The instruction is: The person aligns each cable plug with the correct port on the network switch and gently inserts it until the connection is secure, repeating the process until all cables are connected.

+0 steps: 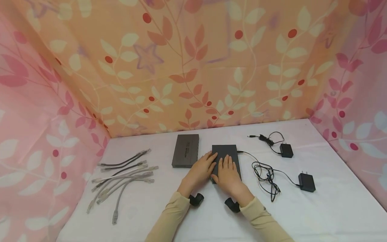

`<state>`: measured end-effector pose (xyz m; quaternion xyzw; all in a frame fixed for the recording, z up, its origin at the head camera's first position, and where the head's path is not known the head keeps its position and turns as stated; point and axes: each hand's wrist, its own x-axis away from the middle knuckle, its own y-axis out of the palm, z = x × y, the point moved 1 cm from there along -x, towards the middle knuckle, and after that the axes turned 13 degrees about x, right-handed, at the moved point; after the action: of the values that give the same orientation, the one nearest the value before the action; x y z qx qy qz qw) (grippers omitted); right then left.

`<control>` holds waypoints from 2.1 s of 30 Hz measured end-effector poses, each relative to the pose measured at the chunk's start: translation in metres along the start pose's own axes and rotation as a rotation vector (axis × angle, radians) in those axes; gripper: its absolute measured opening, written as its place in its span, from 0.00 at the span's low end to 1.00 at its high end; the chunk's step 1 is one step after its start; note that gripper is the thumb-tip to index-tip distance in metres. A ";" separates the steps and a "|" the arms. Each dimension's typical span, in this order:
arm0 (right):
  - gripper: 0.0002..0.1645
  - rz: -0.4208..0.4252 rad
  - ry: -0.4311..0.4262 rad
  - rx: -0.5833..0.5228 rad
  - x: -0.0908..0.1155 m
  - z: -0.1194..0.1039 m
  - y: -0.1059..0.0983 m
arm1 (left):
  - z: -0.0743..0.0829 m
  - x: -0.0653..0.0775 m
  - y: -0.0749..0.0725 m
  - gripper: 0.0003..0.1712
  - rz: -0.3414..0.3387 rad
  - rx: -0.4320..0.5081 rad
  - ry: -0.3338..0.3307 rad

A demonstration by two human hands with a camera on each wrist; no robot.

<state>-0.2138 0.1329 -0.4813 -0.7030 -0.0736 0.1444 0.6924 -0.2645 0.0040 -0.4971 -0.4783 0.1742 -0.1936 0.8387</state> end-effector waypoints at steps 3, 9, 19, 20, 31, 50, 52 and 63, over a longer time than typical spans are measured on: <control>0.50 0.021 0.022 0.048 0.004 -0.015 0.003 | -0.003 -0.005 0.003 0.26 0.008 -0.001 0.001; 0.49 0.142 0.049 0.190 0.006 -0.030 0.014 | -0.007 -0.016 0.001 0.28 -0.011 -0.026 -0.015; 0.45 0.137 0.043 0.236 0.006 -0.031 0.014 | -0.013 -0.040 -0.008 0.32 -0.076 -0.026 -0.042; 0.45 0.123 0.041 0.226 0.006 -0.030 0.013 | -0.014 -0.041 -0.008 0.32 -0.077 -0.017 -0.042; 0.45 -0.133 -0.054 0.054 0.006 -0.002 0.002 | -0.011 -0.037 -0.002 0.33 -0.031 -0.104 -0.047; 0.46 -0.124 -0.196 -0.174 0.009 0.045 -0.006 | -0.006 -0.026 0.012 0.31 0.122 -0.056 -0.073; 0.46 -0.113 -0.210 -0.210 0.009 0.052 -0.003 | -0.006 -0.023 0.013 0.30 0.159 -0.003 -0.078; 0.47 -0.084 -0.320 -0.369 0.001 0.083 0.013 | -0.001 -0.012 0.006 0.33 0.194 0.158 -0.131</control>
<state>-0.2393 0.2120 -0.4942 -0.7822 -0.2366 0.2091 0.5371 -0.2744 0.0122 -0.5019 -0.4031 0.1485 -0.0931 0.8982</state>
